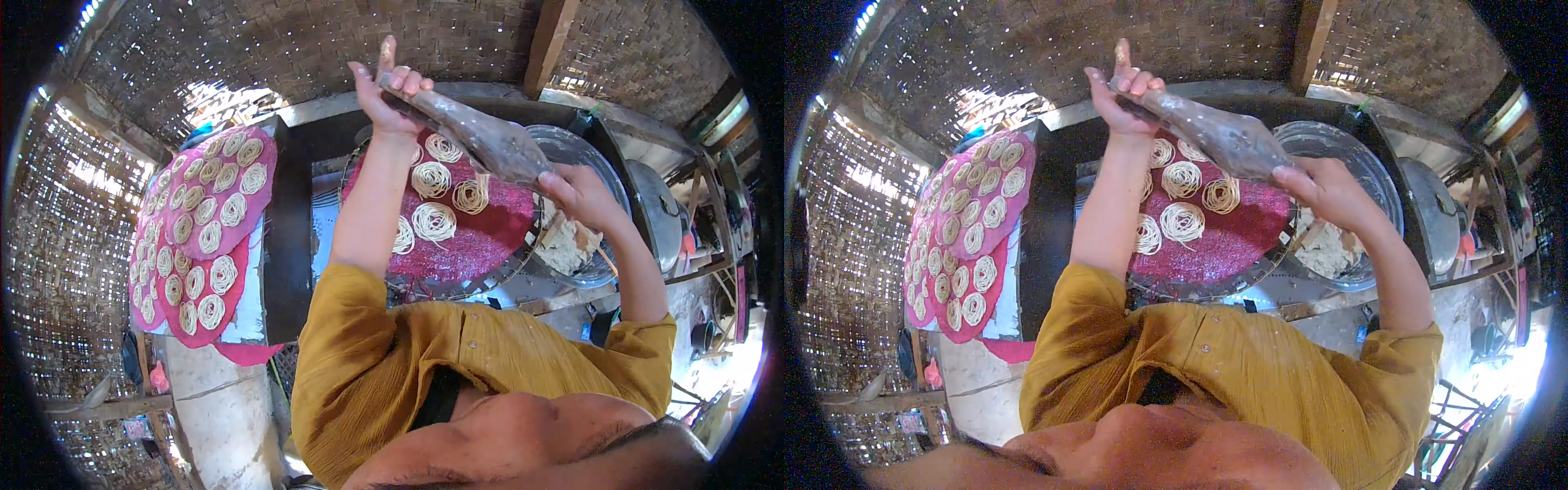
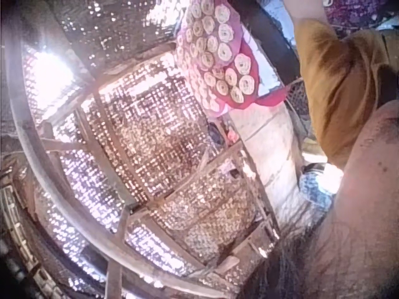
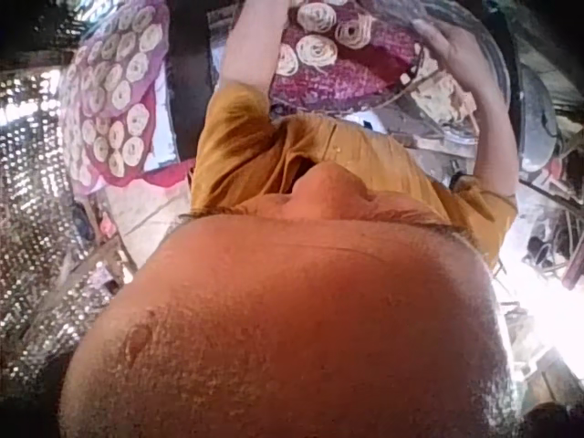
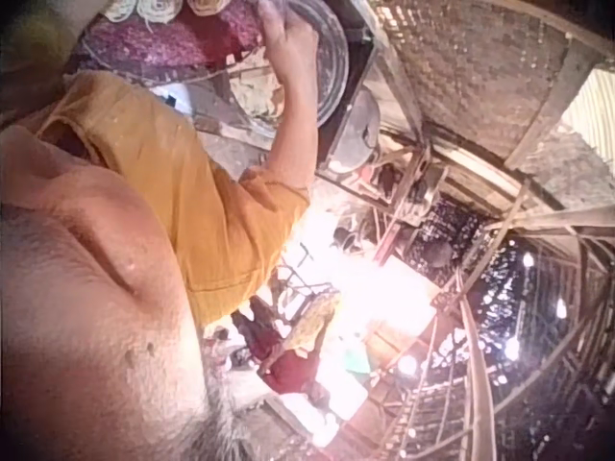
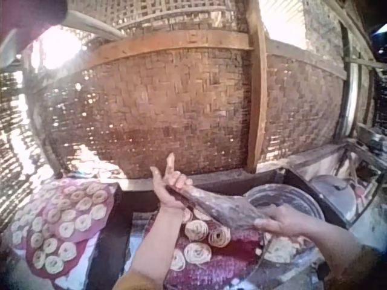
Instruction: The person uses a wooden tool to shape dough into spiral patterns on a circular tray. They scoop dough from a container and press it through the tool onto a pink platform, creating multiple circular shapes.
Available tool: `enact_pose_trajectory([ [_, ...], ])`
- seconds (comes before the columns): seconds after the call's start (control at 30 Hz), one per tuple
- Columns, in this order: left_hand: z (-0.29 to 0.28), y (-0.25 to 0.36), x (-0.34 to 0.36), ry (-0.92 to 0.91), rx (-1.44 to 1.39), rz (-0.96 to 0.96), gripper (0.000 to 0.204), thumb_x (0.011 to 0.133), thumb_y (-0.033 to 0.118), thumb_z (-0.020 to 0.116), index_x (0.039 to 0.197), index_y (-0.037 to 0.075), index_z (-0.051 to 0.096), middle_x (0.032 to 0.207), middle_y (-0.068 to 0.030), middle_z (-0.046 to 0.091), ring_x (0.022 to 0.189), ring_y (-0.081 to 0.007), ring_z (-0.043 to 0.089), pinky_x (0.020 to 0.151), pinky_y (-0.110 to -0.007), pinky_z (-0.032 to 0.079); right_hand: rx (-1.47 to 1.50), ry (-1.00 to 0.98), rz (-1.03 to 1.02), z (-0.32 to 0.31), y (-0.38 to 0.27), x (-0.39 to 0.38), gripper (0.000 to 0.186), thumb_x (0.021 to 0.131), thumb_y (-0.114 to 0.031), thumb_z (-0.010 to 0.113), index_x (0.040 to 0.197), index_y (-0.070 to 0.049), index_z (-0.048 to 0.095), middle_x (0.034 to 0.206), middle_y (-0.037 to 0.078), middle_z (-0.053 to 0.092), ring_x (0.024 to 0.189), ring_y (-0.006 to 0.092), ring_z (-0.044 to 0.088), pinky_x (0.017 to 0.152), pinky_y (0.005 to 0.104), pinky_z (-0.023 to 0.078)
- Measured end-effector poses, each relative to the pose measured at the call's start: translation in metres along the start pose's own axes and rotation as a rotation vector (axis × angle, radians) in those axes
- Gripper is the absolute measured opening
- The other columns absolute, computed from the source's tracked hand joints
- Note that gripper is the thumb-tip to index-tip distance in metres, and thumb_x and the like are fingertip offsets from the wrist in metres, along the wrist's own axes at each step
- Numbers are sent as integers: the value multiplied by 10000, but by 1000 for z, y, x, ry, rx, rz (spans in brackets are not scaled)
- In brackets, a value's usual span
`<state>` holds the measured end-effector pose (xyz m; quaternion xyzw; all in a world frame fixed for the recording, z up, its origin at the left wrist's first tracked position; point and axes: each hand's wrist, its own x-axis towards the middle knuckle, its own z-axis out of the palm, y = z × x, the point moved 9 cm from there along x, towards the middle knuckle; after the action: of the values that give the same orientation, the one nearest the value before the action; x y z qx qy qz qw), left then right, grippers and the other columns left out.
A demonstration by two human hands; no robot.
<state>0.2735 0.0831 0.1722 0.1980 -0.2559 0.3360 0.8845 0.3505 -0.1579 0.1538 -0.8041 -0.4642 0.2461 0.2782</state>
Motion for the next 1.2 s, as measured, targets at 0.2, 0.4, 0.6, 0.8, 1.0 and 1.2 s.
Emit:
enact_pose_trajectory([
  [0.2, 4, 8, -17, 98, 51, -33, 641, 787, 627, 334, 1129, 110, 496, 514, 70, 412, 490, -98, 438, 646, -322, 417, 47, -86, -20, 19, -2, -5, 502, 821, -463, 451, 833, 24, 574, 529, 66, 493, 443, 143, 491, 443, 277, 402],
  [0.4, -13, -26, -29, 173, 29, -110, 605, 796, 596, 360, 1115, 102, 503, 521, 65, 427, 496, -102, 443, 645, -313, 405, 107, -107, 43, 18, 24, -20, 467, 824, -449, 454, 807, 5, 563, 533, 37, 473, 419, 109, 462, 396, 255, 378],
  [0.6, -43, -76, -34, 124, 257, -383, 581, 807, 549, 387, 1113, 67, 496, 788, -40, 549, 707, -172, 525, 742, -350, 408, 346, -124, 65, 23, 40, -23, 394, 828, -398, 480, 772, -10, 516, 526, 17, 459, 413, 92, 441, 380, 240, 353],
  [0.8, -92, -130, -109, 279, 1075, -884, 406, 867, 352, 416, 1117, 37, 470, 1109, -65, 510, 1003, -194, 471, 908, -331, 333, 352, -94, 13, 23, 47, -18, 374, 825, -382, 493, 764, -13, 512, 525, 12, 460, 408, 90, 437, 380, 244, 349],
  [1.0, -63, -132, -111, 229, 1118, -1010, 419, 899, 315, 327, 1175, 17, 429, 1146, -105, 503, 997, -177, 487, 859, -298, 369, 320, -28, 15, 20, 56, -16, 363, 824, -371, 502, 766, -13, 518, 534, 20, 472, 418, 84, 440, 386, 247, 352],
  [1.2, -100, -127, -118, 210, 1300, -1036, 452, 887, 344, 307, 1157, 7, 441, 1123, -115, 518, 1035, -184, 471, 908, -307, 315, 339, 65, 72, 17, 69, -12, 336, 836, -355, 485, 756, -29, 493, 541, 7, 457, 436, 81, 421, 385, 249, 346],
])
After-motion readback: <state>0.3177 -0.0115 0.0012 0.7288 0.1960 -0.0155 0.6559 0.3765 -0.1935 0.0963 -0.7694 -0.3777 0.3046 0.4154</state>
